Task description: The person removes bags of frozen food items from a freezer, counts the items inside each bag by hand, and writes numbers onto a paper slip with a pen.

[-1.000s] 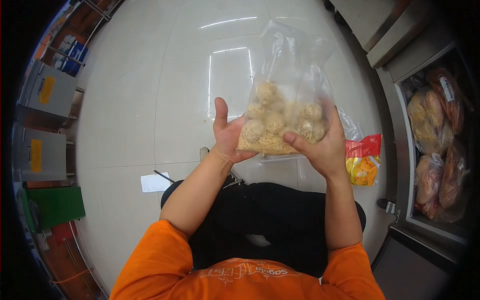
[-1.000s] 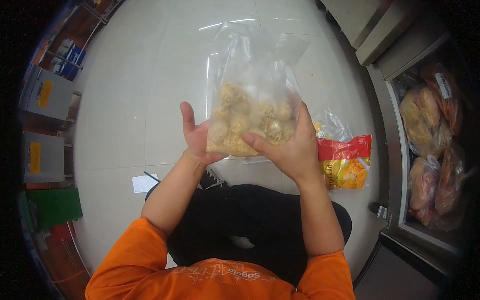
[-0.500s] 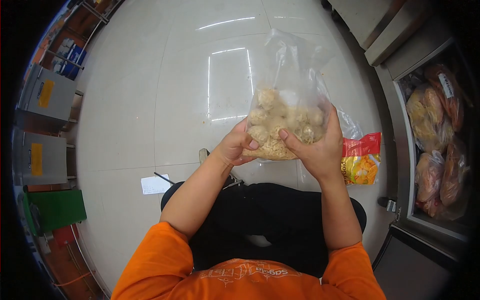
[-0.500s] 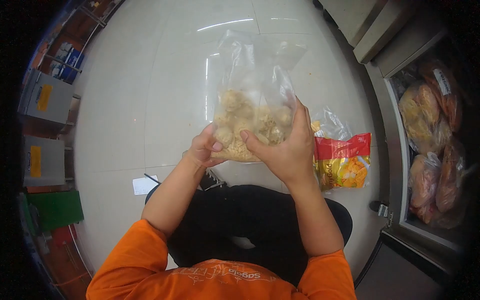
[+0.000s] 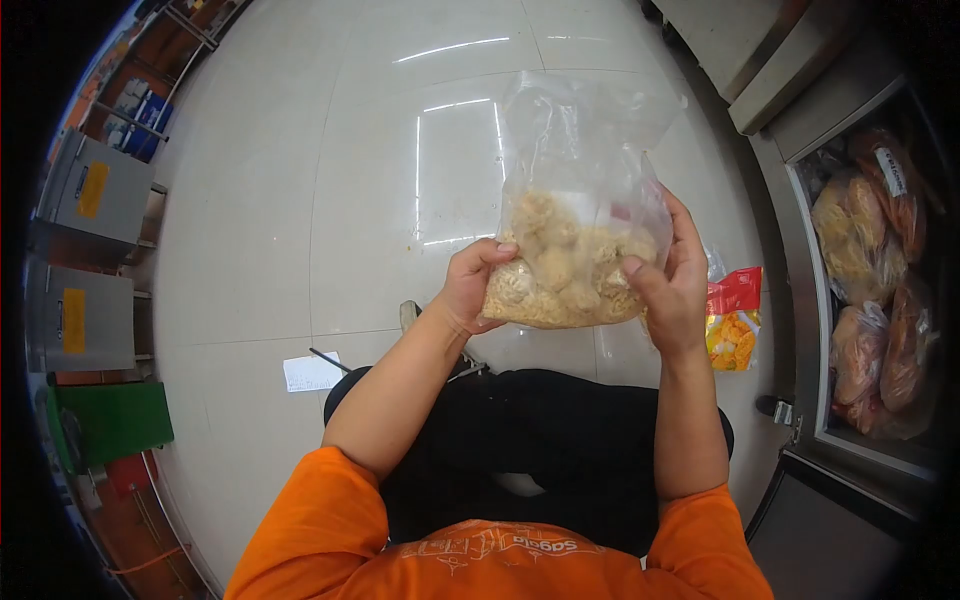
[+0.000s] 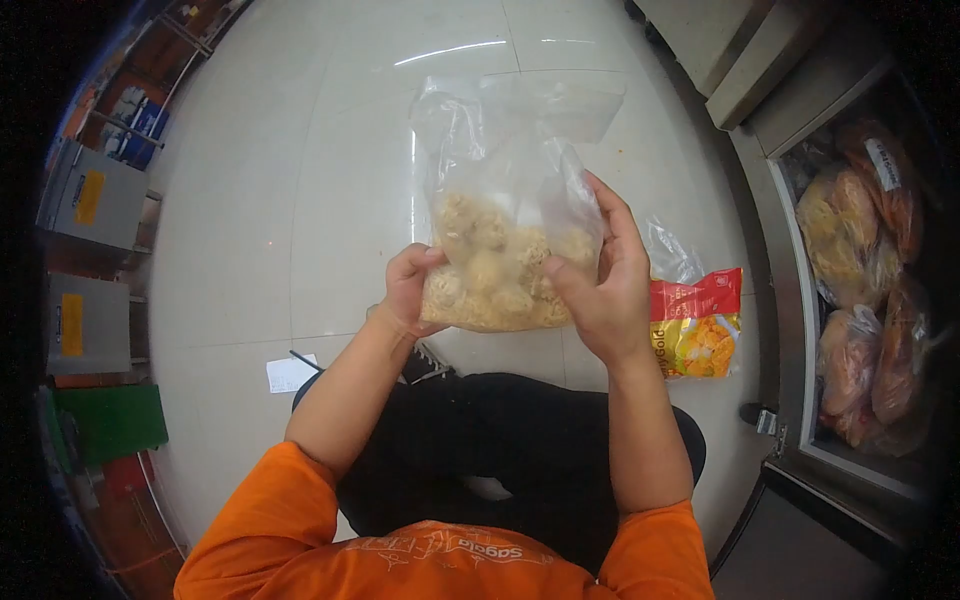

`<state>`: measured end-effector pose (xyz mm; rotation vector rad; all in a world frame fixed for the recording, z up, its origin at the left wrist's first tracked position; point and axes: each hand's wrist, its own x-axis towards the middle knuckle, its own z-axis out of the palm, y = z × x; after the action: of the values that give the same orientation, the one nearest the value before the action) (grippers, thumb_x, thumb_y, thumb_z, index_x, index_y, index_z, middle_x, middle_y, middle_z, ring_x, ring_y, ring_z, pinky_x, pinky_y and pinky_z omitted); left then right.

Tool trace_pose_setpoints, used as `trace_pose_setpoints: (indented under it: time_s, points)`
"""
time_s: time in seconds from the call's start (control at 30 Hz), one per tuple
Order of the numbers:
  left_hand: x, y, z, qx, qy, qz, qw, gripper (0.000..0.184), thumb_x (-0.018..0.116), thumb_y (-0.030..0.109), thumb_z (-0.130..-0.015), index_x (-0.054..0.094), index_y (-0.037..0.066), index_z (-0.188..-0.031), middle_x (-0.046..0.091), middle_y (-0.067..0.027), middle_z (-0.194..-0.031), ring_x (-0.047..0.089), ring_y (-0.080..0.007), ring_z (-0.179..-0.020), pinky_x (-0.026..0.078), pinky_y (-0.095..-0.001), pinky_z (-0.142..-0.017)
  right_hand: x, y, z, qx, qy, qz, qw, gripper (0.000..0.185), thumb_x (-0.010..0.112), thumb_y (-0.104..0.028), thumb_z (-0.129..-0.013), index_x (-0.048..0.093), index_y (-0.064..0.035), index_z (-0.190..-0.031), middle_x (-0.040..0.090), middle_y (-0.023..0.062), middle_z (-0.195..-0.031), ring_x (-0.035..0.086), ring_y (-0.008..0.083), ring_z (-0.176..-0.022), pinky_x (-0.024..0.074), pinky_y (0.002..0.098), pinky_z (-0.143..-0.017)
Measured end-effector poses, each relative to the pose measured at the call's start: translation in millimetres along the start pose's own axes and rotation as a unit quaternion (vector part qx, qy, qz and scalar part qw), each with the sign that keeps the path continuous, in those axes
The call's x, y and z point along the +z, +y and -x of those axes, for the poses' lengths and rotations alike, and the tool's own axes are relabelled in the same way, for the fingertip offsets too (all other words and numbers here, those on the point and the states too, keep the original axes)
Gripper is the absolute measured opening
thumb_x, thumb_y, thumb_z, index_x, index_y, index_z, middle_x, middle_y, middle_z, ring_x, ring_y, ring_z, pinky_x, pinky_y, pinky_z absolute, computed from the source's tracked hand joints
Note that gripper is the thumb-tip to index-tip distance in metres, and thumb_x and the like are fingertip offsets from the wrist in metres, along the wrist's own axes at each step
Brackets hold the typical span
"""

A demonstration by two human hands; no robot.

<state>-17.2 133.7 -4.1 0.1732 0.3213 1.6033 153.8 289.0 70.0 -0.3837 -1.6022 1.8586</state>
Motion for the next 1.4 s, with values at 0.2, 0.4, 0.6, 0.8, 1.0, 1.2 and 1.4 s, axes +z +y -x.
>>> trace_pose_setpoints:
  time_s: [0.2,0.4,0.6,0.8,1.0,1.2,1.4]
  points:
    - [3,-3,-1,0.005,0.029,-0.001,1.000,0.063,0.051,0.031,-0.091,0.046,-0.004,-0.143,0.059,-0.0227,-0.137,0.063,-0.0386,-0.122,0.050,-0.0534,-0.106,9,-2,0,0.021,0.022,0.122,0.992,0.076,0.070,0.002,-0.081,0.037,0.0034,-0.149,0.053,0.0161,-0.139,0.054,0.0227,-0.129,0.0446,0.0356,-0.109]
    - [13,1,0,0.020,0.011,0.040,0.999,0.062,0.050,0.031,-0.092,0.046,-0.002,-0.144,0.059,-0.0225,-0.137,0.062,-0.0393,-0.123,0.050,-0.0542,-0.106,1,-6,-2,0.015,0.025,-0.030,0.999,0.066,0.059,0.006,-0.086,0.038,0.0042,-0.148,0.060,0.0186,-0.131,0.060,0.0208,-0.121,0.0472,0.0333,-0.105]
    - [3,-1,-3,-0.001,0.001,0.041,0.999,0.061,0.051,0.030,-0.092,0.047,-0.003,-0.142,0.059,-0.0225,-0.136,0.063,-0.0390,-0.121,0.051,-0.0535,-0.106,-1,3,-2,0.029,0.049,0.024,0.998,0.064,0.066,-0.002,-0.086,0.042,0.0032,-0.145,0.061,0.0202,-0.129,0.062,0.0231,-0.120,0.0493,0.0343,-0.101]
    - [7,-14,-1,-0.030,0.096,-0.086,0.991,0.058,0.052,0.027,-0.093,0.047,-0.002,-0.142,0.061,-0.0196,-0.133,0.066,-0.0339,-0.117,0.055,-0.0481,-0.102,4,19,0,-0.087,0.131,0.431,0.888,0.097,0.093,-0.035,-0.068,0.044,0.0018,-0.143,0.061,0.0237,-0.130,0.061,0.0363,-0.119,0.0493,0.0424,-0.101]
    - [18,-13,-4,-0.025,0.116,-0.170,0.978,0.063,0.059,0.040,-0.098,0.046,0.000,-0.144,0.061,-0.0183,-0.132,0.063,-0.0326,-0.123,0.052,-0.0460,-0.104,4,9,-4,0.016,0.120,0.375,0.919,0.103,0.096,-0.042,-0.064,0.044,-0.0010,-0.143,0.063,0.0244,-0.127,0.063,0.0380,-0.118,0.0515,0.0441,-0.098]
    - [2,15,-10,-0.085,0.211,-0.559,0.798,0.089,0.065,0.060,-0.093,0.040,-0.002,-0.151,0.056,-0.0242,-0.142,0.051,-0.0357,-0.137,0.041,-0.0444,-0.112,-25,78,-17,0.187,0.044,0.400,0.896,0.098,0.091,-0.046,-0.072,0.045,-0.0013,-0.145,0.063,0.0259,-0.126,0.063,0.0329,-0.116,0.0507,0.0429,-0.100]
    - [-29,32,-12,-0.132,0.308,-0.654,0.678,0.077,0.063,0.055,-0.096,0.049,-0.001,-0.147,0.057,-0.0237,-0.143,0.056,-0.0359,-0.132,0.043,-0.0418,-0.110,-36,123,-21,0.190,0.014,0.423,0.886,0.089,0.081,-0.048,-0.083,0.043,-0.0002,-0.148,0.064,0.0281,-0.126,0.062,0.0379,-0.121,0.0485,0.0442,-0.103]
